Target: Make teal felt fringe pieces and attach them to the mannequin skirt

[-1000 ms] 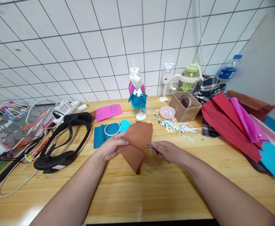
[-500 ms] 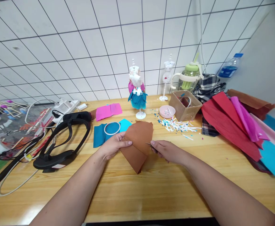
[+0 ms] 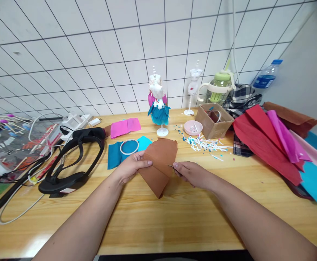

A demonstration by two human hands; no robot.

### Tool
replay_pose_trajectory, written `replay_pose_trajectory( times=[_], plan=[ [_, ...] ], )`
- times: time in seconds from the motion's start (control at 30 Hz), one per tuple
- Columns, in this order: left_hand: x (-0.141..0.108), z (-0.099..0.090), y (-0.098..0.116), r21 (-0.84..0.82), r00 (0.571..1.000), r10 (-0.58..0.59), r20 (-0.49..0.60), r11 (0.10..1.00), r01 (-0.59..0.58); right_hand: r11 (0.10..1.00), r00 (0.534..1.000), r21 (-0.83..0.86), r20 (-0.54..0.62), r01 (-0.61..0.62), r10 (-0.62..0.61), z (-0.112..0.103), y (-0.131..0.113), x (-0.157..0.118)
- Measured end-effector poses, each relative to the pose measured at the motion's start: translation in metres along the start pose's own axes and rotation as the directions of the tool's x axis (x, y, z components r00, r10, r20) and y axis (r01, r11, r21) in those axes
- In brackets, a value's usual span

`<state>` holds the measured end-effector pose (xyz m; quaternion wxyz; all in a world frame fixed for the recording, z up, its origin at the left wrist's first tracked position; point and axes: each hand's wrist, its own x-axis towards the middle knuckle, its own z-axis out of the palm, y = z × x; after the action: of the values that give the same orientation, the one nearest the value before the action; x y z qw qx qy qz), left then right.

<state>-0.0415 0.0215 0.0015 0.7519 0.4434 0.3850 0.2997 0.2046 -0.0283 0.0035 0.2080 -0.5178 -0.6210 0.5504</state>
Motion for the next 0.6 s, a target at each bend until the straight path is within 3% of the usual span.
replay_pose_trajectory(
  times=[0.4, 0.6],
  plan=[
    [-0.0008, 0.0052, -0.0001, 0.028, 1.0, -0.006, 0.02, 1.0, 0.005, 0.997, 0.998, -0.059, 0.025, -0.051, 0.053, 0.0014, -0.0032, -0.001],
    [-0.001, 0.0083, -0.0003, 0.03, 1.0, -0.015, -0.021, 0.999, 0.016, 0.997, 0.999, -0.077, 0.03, -0.029, 0.031, 0.0015, -0.0012, -0.0001]
  ],
)
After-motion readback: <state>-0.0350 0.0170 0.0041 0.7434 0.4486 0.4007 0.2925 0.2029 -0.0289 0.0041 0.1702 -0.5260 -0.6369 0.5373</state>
